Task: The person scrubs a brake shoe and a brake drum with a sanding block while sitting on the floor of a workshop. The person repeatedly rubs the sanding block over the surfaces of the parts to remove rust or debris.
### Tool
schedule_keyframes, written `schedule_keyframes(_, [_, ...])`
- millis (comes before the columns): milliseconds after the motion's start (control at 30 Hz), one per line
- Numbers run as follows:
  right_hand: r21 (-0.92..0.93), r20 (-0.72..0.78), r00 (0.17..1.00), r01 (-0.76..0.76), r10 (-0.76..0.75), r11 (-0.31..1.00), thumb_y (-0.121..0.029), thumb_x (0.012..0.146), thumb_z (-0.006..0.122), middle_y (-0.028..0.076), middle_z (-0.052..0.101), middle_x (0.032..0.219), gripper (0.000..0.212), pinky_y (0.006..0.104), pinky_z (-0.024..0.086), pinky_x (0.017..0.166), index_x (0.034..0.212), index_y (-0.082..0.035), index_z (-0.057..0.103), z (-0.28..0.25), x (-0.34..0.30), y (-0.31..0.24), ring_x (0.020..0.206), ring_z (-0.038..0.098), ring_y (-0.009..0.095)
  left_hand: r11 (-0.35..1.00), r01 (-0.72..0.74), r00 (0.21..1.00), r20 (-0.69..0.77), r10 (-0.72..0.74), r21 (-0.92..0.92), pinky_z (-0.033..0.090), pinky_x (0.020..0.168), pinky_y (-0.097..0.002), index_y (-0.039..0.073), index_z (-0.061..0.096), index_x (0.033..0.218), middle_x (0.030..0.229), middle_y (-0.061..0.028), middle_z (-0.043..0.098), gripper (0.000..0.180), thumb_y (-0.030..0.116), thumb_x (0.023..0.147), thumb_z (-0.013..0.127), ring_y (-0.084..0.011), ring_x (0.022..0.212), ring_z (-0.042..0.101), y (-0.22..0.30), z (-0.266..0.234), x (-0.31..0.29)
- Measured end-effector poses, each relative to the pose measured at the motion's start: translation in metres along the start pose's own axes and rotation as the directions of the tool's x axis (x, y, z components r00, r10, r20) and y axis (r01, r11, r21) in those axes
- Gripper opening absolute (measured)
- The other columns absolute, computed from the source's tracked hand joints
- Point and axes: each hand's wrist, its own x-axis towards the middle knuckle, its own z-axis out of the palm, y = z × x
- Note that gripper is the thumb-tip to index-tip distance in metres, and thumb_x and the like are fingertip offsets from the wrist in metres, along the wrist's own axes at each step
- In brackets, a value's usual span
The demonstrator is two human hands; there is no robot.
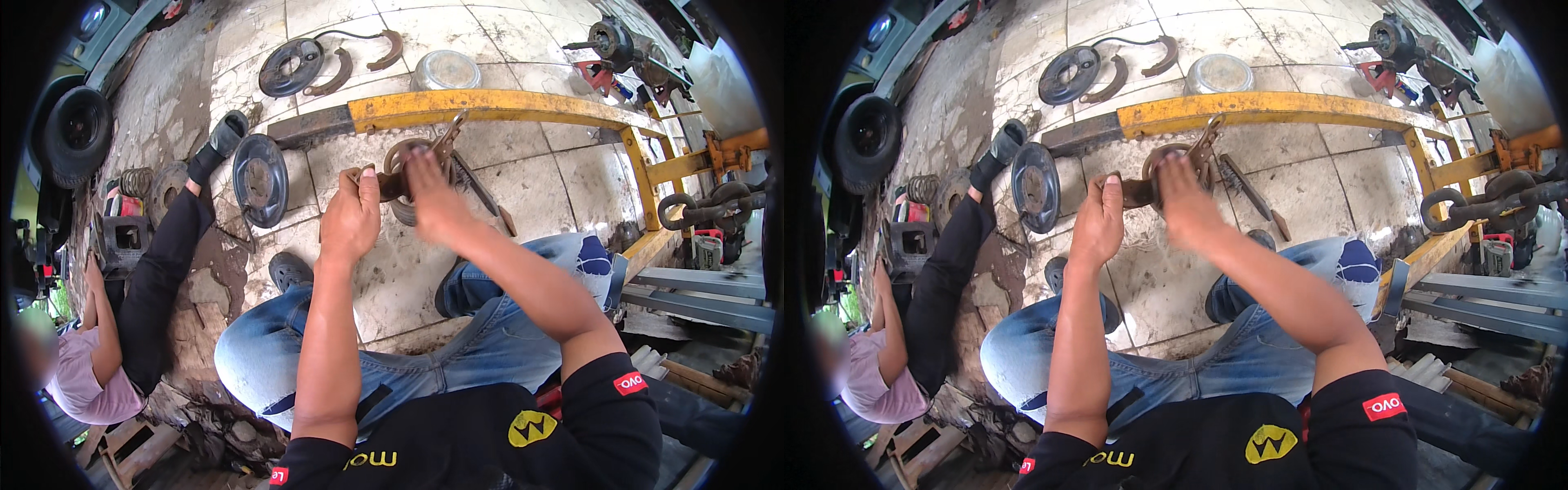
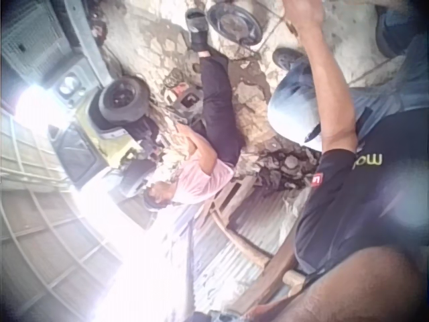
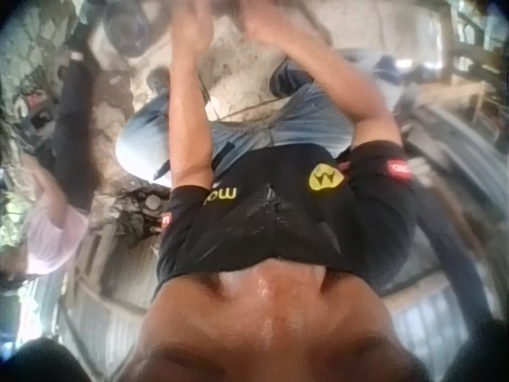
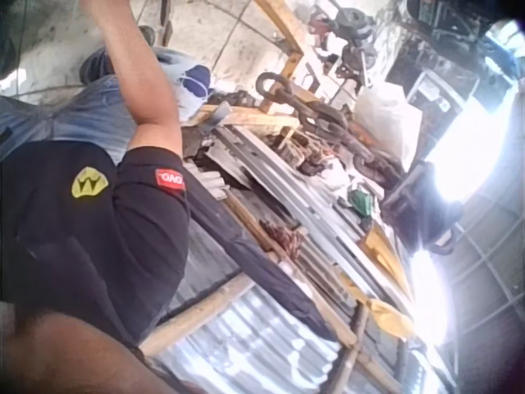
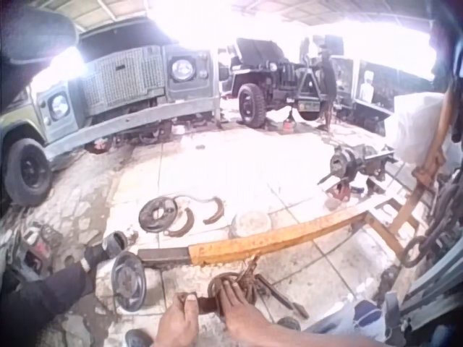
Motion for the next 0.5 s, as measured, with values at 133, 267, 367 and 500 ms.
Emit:
schedule_keyframes(133, [-0.06, 0.116, 0.992, 0.049, -0.042, 0.997, 0.003, 0.082, 0.049, 0.013, 0.016, 0.16, 0.071, 0.0454, 0.031, 0.112, 0.148, 0.001, 0.025, -0.023, 0.003, 0.007, 0.147, 0.018, 0.029, 0.996, 0.024, 1.0, -0.006, -0.025, -0.089, 0.045, 0.088, -0.0486, 0.002, 0.049, 0.122, 0.106, -0.0289, 0.064, 0.057, 0.051, 0.1, 0.029, -0.0458, 0.104, 0.059, -0.011, -0.005, 0.004])
schedule_keyframes(267, [-0.31, 0.092, 0.994, -0.034, 0.066, 0.95, -0.002, 0.086, 0.049, 0.013, 0.018, 0.159, 0.068, 0.0479, 0.034, 0.109, 0.149, 0.001, 0.024, -0.027, 0.013, 0.024, 0.147, 0.019, 0.029, 1.0, -0.007, 1.0, 0.022, 0.007, -0.013, 0.045, 0.088, -0.048, 0.001, 0.049, 0.122, 0.105, -0.0283, 0.064, 0.057, 0.05, 0.101, 0.03, -0.0456, 0.103, 0.059, 0.006, -0.008, -0.002])
schedule_keyframes(367, [-0.25, 0.166, 0.983, -0.032, 0.075, 0.968, -0.004, 0.085, 0.051, 0.014, 0.022, 0.158, 0.069, 0.0506, 0.03, 0.11, 0.149, 0.001, 0.025, -0.023, 0.0, -0.01, 0.145, 0.023, 0.029, 1.0, -0.012, 1.0, -0.024, 0.012, -0.005, 0.045, 0.088, -0.0479, 0.001, 0.049, 0.122, 0.104, -0.0285, 0.065, 0.056, 0.05, 0.101, 0.03, -0.0455, 0.103, 0.059, 0.003, -0.003, 0.0])
schedule_keyframes(500, [-0.296, 0.067, 0.994, 0.106, -0.09, 0.949, -0.005, 0.081, 0.055, 0.015, 0.029, 0.154, 0.071, 0.058, 0.021, 0.113, 0.147, 0.001, 0.029, -0.029, 0.003, 0.011, 0.145, 0.023, 0.028, 0.996, -0.018, 1.0, -0.007, 0.017, -0.086, 0.045, 0.088, -0.0477, 0.0, 0.05, 0.122, 0.103, -0.0293, 0.064, 0.057, 0.05, 0.1, 0.031, -0.0459, 0.104, 0.059, -0.006, -0.006, 0.003])
